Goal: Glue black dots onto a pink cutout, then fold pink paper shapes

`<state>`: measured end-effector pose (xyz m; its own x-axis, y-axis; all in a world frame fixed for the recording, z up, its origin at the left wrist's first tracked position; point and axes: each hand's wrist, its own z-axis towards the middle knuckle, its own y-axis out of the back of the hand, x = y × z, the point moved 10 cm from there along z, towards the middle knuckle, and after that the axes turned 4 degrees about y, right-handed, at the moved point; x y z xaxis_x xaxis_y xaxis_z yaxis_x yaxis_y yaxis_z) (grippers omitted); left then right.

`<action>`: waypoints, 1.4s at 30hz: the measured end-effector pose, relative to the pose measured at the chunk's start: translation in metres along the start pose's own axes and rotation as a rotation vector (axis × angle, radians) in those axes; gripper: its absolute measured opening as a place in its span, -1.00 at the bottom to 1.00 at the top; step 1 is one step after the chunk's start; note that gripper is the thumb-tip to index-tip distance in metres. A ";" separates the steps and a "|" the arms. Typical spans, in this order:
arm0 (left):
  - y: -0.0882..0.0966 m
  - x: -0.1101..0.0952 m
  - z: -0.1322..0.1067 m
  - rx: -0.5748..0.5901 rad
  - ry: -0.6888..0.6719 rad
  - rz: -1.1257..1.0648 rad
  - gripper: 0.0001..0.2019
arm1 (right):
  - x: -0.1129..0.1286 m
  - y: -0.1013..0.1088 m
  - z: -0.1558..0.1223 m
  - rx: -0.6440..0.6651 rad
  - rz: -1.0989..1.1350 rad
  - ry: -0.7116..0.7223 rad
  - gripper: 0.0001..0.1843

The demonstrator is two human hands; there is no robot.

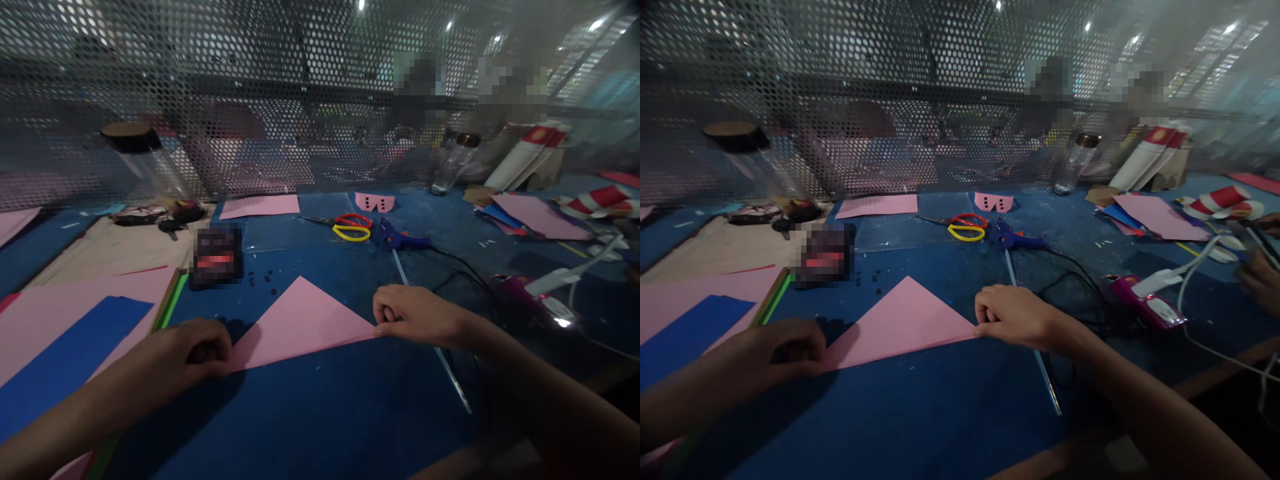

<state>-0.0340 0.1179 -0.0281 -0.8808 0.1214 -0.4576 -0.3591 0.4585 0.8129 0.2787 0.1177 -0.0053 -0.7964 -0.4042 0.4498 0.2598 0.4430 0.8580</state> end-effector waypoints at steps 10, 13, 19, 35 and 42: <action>0.003 -0.008 -0.001 0.116 -0.059 -0.055 -0.92 | -0.001 -0.001 0.001 0.027 0.046 0.020 -0.87; 0.002 -0.008 0.000 0.144 -0.055 -0.076 -0.92 | -0.001 -0.001 0.000 0.030 0.050 0.020 -0.88; 0.004 -0.011 -0.006 0.147 -0.032 -0.071 -0.89 | -0.001 0.000 -0.001 0.019 0.051 0.006 -0.89; -0.026 -0.110 -0.009 0.005 -0.325 0.013 -0.86 | 0.003 0.003 -0.002 -0.005 0.067 0.025 -0.89; -0.034 -0.104 0.002 -0.082 -0.355 -0.040 -0.86 | 0.000 0.000 0.001 0.028 0.062 0.012 -0.85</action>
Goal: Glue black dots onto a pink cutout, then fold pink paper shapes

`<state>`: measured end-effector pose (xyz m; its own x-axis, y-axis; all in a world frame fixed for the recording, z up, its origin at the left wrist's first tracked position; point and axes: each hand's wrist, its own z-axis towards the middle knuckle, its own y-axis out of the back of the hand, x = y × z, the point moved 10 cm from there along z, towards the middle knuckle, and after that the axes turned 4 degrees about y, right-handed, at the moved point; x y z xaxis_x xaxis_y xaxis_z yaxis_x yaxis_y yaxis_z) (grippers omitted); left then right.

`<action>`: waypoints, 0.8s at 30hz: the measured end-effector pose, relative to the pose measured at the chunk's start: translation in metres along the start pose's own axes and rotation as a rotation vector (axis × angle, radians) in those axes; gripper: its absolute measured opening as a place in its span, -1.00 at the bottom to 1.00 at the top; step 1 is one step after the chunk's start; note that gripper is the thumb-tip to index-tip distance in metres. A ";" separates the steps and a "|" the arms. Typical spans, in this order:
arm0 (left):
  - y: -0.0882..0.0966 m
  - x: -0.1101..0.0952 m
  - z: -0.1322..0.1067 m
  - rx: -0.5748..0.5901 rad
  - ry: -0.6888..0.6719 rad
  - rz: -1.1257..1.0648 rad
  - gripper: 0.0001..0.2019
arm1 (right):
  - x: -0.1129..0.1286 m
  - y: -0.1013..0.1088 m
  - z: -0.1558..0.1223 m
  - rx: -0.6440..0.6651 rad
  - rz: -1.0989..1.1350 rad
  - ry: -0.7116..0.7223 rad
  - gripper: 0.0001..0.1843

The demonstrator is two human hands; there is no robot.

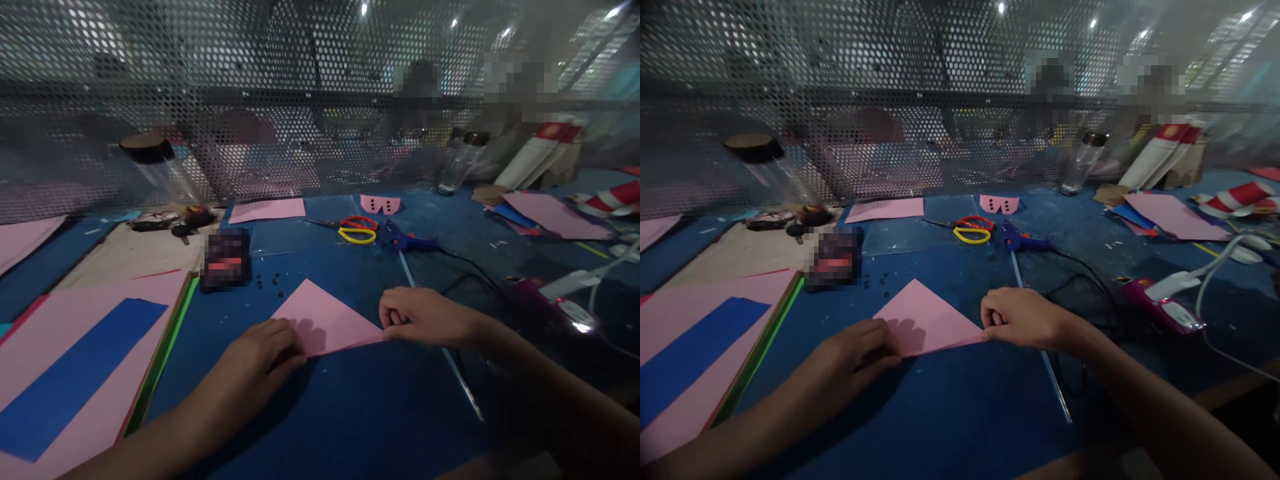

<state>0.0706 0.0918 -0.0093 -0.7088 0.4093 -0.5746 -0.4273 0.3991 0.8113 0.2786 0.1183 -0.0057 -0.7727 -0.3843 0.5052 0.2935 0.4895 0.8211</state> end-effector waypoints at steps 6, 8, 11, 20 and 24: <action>0.001 0.004 0.004 -0.021 0.059 -0.011 -0.82 | -0.003 -0.001 -0.002 0.016 0.015 0.019 -0.88; 0.002 0.003 0.005 -0.023 0.064 -0.007 -0.83 | 0.006 0.006 -0.003 -0.037 0.030 0.046 -0.88; 0.001 0.004 0.005 -0.018 0.057 0.000 -0.85 | 0.032 0.017 -0.003 -0.147 0.016 0.112 -0.92; 0.001 0.009 0.003 -0.056 0.051 -0.006 -0.90 | 0.084 -0.027 0.029 -0.132 -0.081 0.328 -0.87; 0.000 0.011 0.004 -0.050 0.082 0.008 -0.92 | 0.079 -0.034 0.035 -0.145 -0.079 0.319 -0.85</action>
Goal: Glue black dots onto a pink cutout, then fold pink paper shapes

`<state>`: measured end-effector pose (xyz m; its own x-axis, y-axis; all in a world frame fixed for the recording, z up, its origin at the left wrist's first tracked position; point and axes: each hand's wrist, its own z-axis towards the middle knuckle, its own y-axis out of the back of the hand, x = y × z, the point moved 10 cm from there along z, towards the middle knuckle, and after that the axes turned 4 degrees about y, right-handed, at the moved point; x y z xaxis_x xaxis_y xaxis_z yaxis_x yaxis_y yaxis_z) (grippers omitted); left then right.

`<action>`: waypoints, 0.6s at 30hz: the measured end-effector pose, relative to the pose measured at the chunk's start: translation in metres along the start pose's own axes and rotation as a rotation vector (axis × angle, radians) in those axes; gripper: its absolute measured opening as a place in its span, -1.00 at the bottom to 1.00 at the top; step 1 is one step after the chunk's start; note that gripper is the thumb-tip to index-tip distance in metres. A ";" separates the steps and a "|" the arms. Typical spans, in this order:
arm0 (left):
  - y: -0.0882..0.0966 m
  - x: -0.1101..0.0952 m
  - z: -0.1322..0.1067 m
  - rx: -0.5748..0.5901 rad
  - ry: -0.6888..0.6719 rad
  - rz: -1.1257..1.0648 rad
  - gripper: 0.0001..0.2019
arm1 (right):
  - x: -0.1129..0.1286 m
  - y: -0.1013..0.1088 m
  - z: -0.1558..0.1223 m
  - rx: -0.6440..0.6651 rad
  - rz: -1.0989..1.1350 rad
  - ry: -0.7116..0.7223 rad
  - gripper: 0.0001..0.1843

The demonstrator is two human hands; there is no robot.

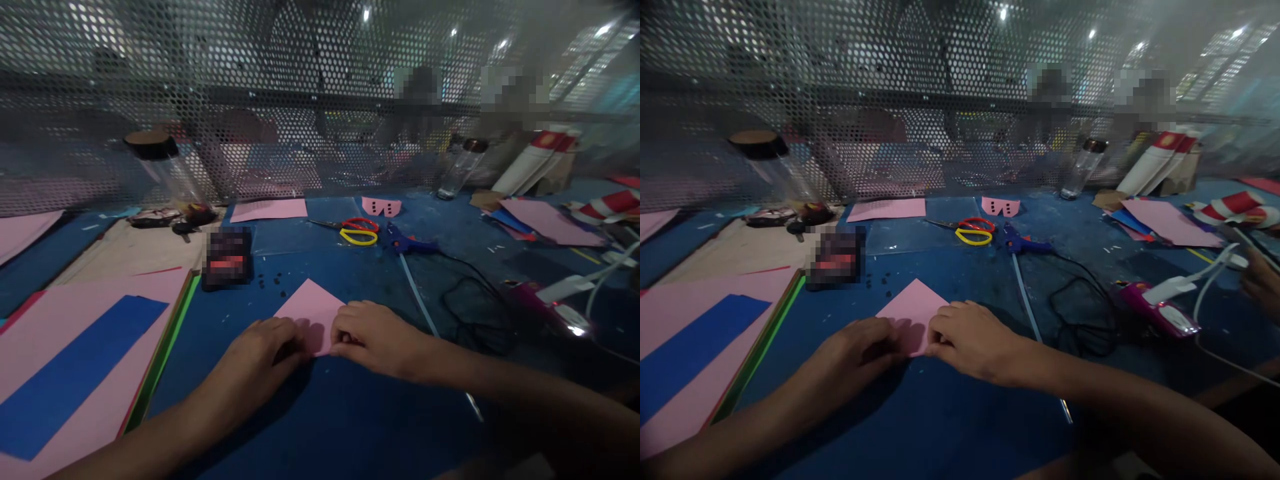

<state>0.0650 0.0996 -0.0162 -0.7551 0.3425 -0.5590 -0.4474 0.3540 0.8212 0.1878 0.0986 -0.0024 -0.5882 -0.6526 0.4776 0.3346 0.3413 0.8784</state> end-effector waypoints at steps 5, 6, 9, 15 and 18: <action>0.002 0.002 0.000 -0.015 0.049 0.032 -0.92 | -0.004 0.001 -0.001 -0.027 0.027 -0.059 -0.86; 0.002 0.001 0.000 -0.017 0.051 0.035 -0.92 | -0.004 0.002 -0.001 -0.038 0.032 -0.069 -0.86; 0.004 0.001 -0.001 -0.013 0.056 0.037 -0.92 | -0.006 0.004 -0.001 -0.061 0.038 -0.086 -0.86; 0.005 0.001 -0.003 0.009 0.063 0.031 -0.90 | -0.005 0.005 0.000 -0.056 0.044 -0.087 -0.85; 0.006 0.001 -0.003 0.003 0.048 0.040 -0.89 | -0.005 0.005 0.000 -0.046 0.047 -0.095 -0.86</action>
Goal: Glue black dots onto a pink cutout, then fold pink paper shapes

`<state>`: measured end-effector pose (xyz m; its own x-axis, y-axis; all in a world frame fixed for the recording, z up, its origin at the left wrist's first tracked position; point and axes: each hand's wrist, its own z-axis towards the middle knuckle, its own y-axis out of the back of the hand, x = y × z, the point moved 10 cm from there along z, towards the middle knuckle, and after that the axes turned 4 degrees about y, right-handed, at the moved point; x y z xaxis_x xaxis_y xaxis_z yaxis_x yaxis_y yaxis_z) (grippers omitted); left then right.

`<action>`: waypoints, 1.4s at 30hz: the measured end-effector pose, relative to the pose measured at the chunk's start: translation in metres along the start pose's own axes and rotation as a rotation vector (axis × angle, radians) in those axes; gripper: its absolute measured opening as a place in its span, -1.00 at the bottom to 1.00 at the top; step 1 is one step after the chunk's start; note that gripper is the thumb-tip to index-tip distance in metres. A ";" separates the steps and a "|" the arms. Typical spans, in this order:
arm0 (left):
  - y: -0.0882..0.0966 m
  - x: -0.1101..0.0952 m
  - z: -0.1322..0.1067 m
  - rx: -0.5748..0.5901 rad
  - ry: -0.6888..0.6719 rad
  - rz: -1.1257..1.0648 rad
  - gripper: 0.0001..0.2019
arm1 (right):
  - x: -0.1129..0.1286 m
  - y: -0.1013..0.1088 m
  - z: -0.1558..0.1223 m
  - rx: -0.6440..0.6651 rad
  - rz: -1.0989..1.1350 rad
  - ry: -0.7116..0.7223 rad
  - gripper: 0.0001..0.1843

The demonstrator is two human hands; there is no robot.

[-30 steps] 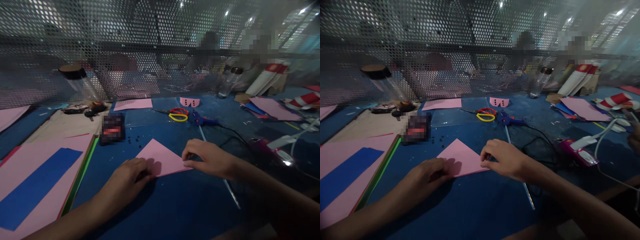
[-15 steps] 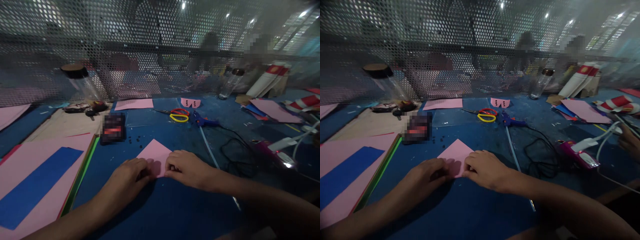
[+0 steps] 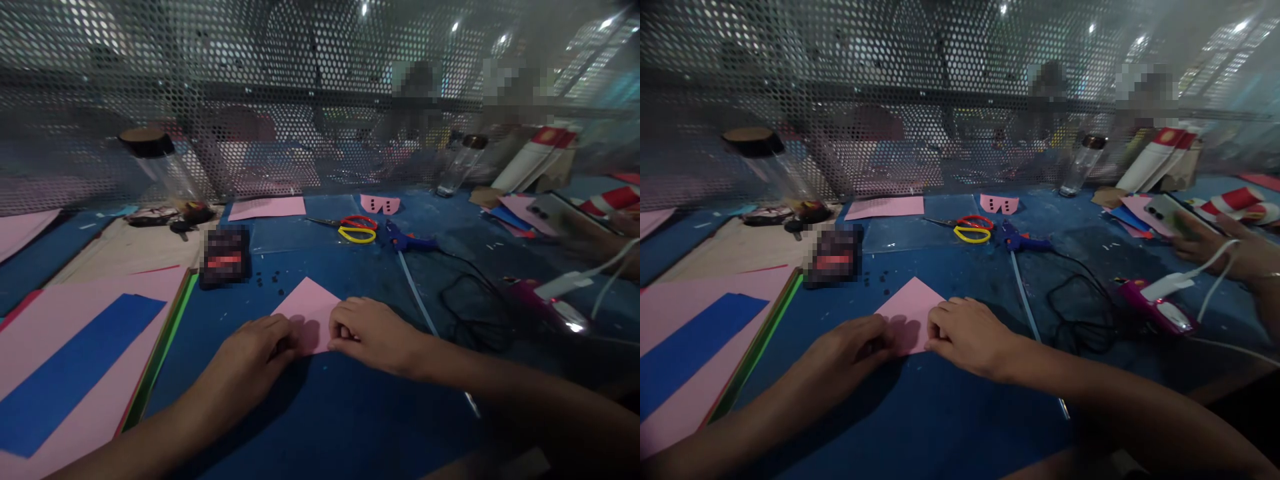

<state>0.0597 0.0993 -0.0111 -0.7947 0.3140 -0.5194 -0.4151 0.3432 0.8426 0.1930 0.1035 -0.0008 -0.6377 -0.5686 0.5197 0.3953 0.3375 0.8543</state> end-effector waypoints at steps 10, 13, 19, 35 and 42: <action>0.000 0.005 -0.002 0.030 -0.045 -0.030 -0.88 | 0.000 -0.002 -0.001 -0.005 0.002 0.005 -0.85; -0.003 -0.010 -0.007 0.002 -0.206 -0.021 -0.78 | 0.001 -0.001 -0.002 -0.020 0.002 0.019 -0.84; -0.016 -0.034 -0.026 -0.035 -0.419 0.220 -0.63 | 0.001 -0.001 -0.001 -0.028 0.004 0.023 -0.85; -0.037 -0.048 -0.032 -0.010 -0.525 0.602 -0.61 | 0.011 -0.003 -0.001 -0.112 -0.087 0.009 -0.89; -0.036 -0.044 -0.030 -0.007 -0.510 0.580 -0.60 | 0.004 0.001 -0.008 -0.082 -0.123 -0.037 -0.89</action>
<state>0.0962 0.0467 -0.0143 -0.5846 0.8113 0.0056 0.0017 -0.0057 1.0000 0.1963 0.0955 0.0018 -0.7082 -0.5731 0.4123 0.3644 0.2034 0.9088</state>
